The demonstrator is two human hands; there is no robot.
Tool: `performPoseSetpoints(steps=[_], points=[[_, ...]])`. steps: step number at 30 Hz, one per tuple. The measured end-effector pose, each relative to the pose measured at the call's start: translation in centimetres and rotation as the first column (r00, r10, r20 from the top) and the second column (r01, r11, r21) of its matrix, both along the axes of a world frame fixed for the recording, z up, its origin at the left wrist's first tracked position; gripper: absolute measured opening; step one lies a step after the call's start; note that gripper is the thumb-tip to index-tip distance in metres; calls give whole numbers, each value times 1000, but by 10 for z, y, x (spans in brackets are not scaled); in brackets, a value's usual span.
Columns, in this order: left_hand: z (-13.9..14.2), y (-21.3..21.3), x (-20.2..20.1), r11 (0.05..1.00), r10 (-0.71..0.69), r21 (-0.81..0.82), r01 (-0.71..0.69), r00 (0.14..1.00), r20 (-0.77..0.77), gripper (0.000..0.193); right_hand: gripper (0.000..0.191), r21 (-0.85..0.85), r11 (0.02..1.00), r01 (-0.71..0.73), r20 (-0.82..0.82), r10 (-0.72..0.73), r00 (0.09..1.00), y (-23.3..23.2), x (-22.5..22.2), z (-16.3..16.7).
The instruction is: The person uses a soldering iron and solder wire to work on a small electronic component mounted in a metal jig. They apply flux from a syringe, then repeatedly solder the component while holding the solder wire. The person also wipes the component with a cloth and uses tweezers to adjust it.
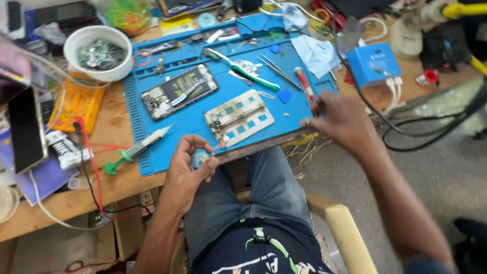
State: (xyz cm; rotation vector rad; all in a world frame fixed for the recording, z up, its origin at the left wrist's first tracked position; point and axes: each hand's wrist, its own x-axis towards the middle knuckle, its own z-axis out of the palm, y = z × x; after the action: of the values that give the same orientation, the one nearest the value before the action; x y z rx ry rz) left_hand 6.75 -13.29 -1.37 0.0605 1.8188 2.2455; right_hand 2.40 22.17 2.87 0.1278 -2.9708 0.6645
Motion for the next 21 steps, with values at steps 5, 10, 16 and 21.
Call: performPoseSetpoints(steps=[5, 10, 16, 21], points=[[-1, -2, 7, 931, -101, -362, -52, 915, -392, 48, 29, 256, 950, -177, 97, 157, 983, 16, -62, 6], [7, -2, 13, 933, -98, -359, -35, 933, -347, 43, 26, 330, 926, -183, -11, 198, 980, -31, -44, 38], [14, 7, 12, 940, -102, -343, 0, 954, -281, 43, 26, -547, 818, -178, 99, 274, 957, -106, 31, -7], [15, -1, 22, 920, -185, -392, -24, 854, -487, 29, 14, -685, 728, -38, 217, 254, 943, -123, 46, -27]])
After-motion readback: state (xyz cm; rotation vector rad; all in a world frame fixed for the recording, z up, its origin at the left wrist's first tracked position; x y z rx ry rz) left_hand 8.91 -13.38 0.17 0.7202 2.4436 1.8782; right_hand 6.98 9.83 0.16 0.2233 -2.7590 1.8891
